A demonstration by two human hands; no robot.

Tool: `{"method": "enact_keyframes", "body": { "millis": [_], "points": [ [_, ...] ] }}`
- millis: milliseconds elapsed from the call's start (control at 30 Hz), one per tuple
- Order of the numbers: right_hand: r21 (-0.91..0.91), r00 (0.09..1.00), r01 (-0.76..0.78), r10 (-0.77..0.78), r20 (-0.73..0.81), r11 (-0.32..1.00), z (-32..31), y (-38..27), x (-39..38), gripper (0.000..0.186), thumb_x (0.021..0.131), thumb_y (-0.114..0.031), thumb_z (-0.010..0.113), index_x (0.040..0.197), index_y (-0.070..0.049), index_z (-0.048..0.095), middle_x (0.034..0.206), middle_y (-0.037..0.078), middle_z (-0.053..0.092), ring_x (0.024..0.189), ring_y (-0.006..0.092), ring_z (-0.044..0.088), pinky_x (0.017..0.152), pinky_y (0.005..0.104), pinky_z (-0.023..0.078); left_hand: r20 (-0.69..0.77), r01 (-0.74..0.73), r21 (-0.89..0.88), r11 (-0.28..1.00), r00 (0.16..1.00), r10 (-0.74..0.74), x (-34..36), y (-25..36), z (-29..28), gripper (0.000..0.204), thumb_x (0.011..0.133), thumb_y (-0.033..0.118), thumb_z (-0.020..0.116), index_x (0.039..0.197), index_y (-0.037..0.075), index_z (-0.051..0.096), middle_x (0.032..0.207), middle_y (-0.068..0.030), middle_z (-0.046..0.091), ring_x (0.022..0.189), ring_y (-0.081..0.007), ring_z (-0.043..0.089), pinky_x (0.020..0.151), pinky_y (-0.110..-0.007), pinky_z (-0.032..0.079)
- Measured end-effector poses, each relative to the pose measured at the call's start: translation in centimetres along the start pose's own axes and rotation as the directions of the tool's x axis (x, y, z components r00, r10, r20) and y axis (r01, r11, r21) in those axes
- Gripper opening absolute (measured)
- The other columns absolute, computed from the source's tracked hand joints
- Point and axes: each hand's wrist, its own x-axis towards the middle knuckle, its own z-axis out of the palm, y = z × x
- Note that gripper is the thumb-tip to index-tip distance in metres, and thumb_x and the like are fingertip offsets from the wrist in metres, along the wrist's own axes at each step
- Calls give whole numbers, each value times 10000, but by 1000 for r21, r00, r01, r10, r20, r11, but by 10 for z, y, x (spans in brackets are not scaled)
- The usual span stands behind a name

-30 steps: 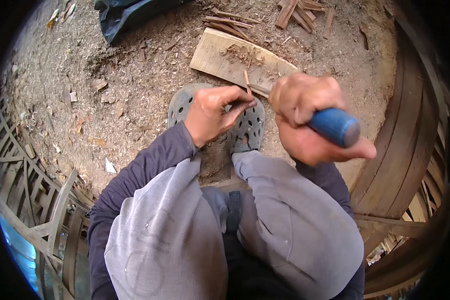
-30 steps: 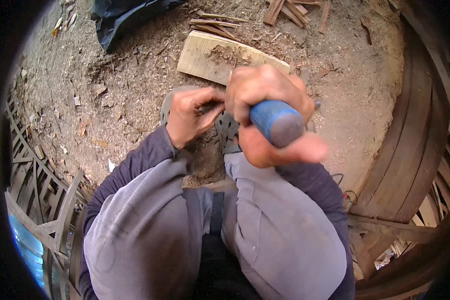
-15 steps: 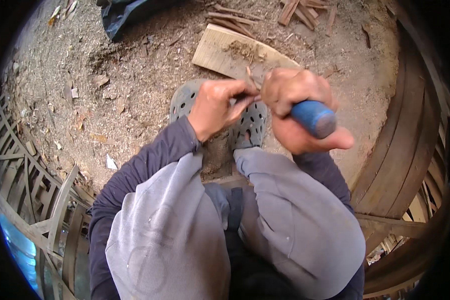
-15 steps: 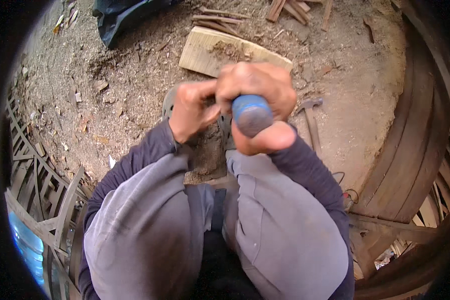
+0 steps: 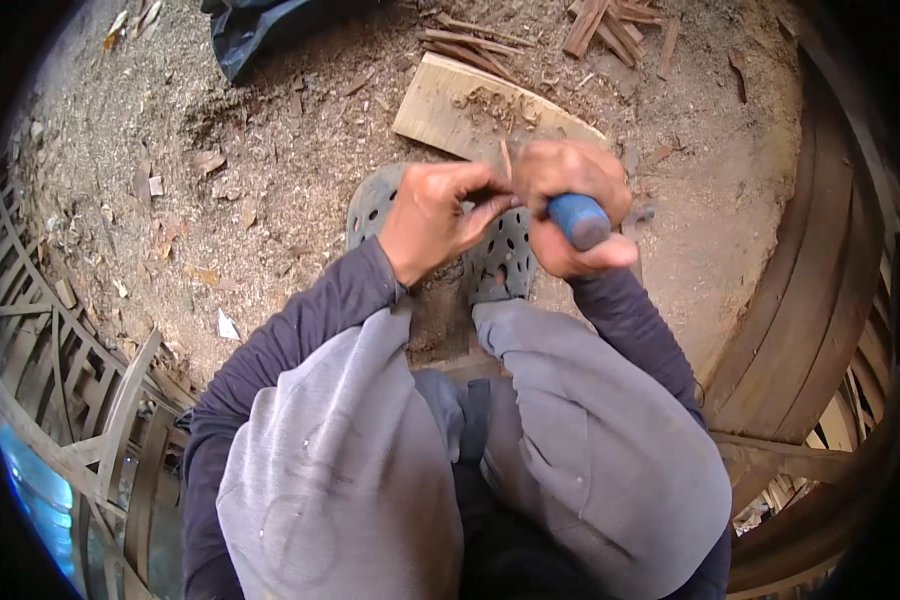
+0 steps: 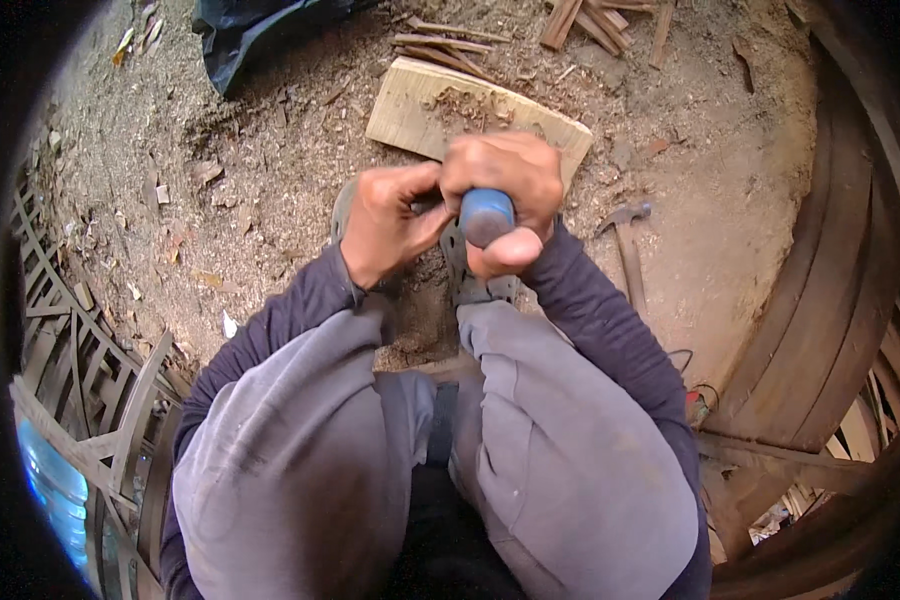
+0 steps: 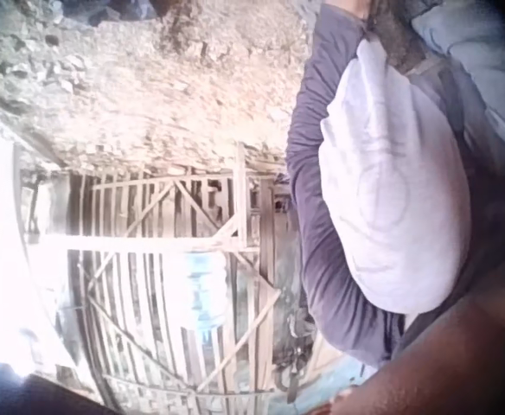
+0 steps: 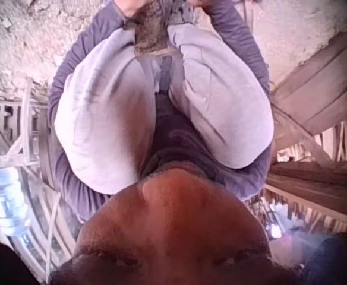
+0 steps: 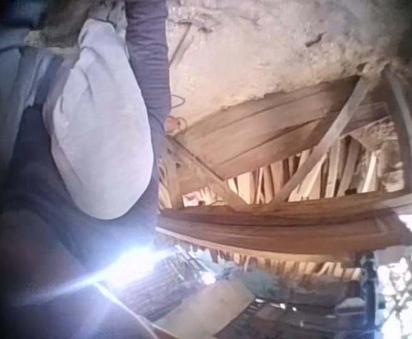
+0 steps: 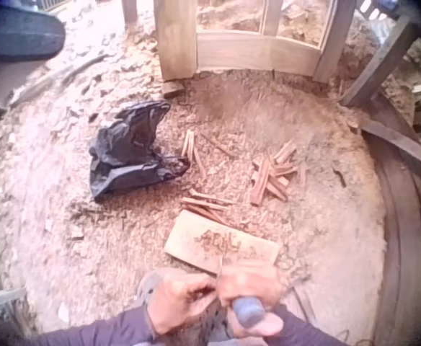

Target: The person whittles a thin piece of wood with a handheld blade, repeatedly scraping shavings onto a wooden block on the ground.

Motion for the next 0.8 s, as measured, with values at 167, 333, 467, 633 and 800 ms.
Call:
{"method": "enact_keyframes", "body": {
  "millis": [167,333,467,633,800],
  "points": [
    [485,970,1,116,-211,874,-21,-33,15,912,775,-923,345,716,-29,519,612,65,469,496,183,451,460,329,362,-12,72,-13,997,997,-72,-4,-3,-7,130,822,128,800,868,29,729,763,-98,723,654,-180,707,587,-276,542],
    [551,975,-39,153,-161,833,-29,-42,20,953,717,-972,325,737,-37,510,612,77,460,520,173,406,474,322,320,32,85,-10,996,996,-85,-11,-8,-8,101,829,108,795,873,32,744,778,-83,733,672,-156,713,611,-267,554],
    [591,973,-47,170,-155,805,-28,-40,21,947,721,-972,314,763,-45,505,625,78,469,523,176,417,479,322,334,15,58,16,998,998,-58,-9,-6,-8,103,832,114,795,867,33,743,767,-79,729,669,-157,711,612,-267,557],
    [579,981,-43,144,-131,814,-28,-39,20,950,721,-976,293,765,-49,498,627,76,465,515,173,411,475,317,333,38,98,35,995,994,-99,-9,-4,-12,123,828,129,803,846,29,734,752,-84,721,646,-163,700,594,-272,549],
    [512,949,-114,246,-198,851,-27,-42,20,863,735,-960,352,747,-103,455,561,31,396,469,140,301,487,311,279,27,50,76,996,998,-52,-8,-2,-12,137,828,136,800,865,28,724,767,-94,721,633,-175,689,583,-289,543]
  ]
}}
